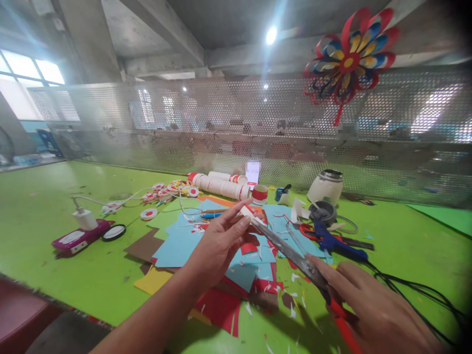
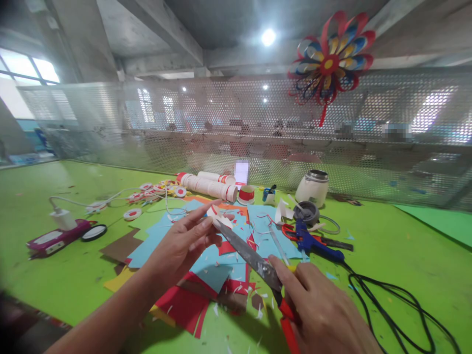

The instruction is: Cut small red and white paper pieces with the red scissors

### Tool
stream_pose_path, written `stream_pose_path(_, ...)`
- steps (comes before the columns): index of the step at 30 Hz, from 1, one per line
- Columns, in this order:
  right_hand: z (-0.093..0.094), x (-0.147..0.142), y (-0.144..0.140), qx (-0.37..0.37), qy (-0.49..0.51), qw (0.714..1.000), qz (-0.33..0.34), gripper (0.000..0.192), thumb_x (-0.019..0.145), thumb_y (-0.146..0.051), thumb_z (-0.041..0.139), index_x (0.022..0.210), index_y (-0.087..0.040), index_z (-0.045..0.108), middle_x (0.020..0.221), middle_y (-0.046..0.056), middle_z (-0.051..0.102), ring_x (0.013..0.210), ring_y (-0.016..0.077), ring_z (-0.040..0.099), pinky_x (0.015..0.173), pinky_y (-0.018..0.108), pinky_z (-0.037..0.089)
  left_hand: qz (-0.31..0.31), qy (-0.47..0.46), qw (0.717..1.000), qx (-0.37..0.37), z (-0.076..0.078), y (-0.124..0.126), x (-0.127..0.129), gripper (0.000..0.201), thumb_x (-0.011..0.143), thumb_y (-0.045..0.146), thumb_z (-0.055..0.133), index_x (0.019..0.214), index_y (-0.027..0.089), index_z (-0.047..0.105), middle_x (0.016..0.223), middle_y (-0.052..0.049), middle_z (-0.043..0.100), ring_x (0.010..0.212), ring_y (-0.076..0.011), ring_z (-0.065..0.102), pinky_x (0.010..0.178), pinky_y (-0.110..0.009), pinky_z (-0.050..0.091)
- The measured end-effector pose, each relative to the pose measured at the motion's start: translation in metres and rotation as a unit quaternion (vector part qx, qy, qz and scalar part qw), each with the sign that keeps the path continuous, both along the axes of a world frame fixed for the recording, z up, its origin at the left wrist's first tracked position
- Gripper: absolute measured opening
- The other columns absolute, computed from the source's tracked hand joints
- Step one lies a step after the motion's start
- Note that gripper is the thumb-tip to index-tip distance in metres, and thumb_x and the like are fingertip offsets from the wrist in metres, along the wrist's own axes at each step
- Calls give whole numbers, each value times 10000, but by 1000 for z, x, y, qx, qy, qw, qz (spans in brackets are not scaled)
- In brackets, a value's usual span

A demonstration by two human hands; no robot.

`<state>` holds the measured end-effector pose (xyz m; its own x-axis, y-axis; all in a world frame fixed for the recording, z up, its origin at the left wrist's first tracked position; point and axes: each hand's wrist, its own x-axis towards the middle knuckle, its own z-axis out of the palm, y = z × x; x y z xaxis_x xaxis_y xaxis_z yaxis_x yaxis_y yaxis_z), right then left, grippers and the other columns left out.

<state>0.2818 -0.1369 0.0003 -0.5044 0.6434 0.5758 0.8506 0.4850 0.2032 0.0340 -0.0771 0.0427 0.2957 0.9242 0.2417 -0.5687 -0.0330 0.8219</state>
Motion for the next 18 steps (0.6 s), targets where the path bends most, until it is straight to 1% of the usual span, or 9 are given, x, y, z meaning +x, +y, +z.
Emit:
stream_pose_path(5,-1,-1,1,6,8,1000,12,422,862,-191,409,1280,-158,462,766,42,591,585,165,611,500,258,474,-6,2,1000,-2,0,-1,1,477,829,209,613,1294,175,513,994,-111,663,807,-140,586,679,-258,453)
stream_pose_path(7,0,-1,1,9,10,1000,19,411,868,-196,403,1273,-156,467,765,44,598,579,165,614,492,256,470,-12,-1,1000,-2,1,-1,1,446,832,213,609,1271,175,537,999,-113,664,807,-139,589,681,-256,448)
stream_pose_path(12,3,-3,-2,-15,16,1000,13,405,868,-204,422,1269,-174,474,767,41,623,606,168,631,510,249,490,-15,-13,1000,-16,3,-3,3,365,821,217,622,1182,163,608,971,-113,676,801,-137,593,693,-254,440)
stream_pose_path(16,5,-6,-4,-7,32,999,3,393,865,-227,428,1246,-193,518,804,55,662,632,188,649,503,254,489,-18,-25,999,-18,3,-4,3,391,820,216,624,1208,171,591,964,-116,680,853,-164,606,731,-277,439)
stream_pose_path(18,7,-7,-5,-4,41,999,3,388,860,-237,437,1232,-204,543,789,51,670,613,189,647,480,250,477,-20,-26,999,-16,3,-4,2,408,830,215,611,1233,171,571,963,-119,681,868,-170,608,742,-281,438)
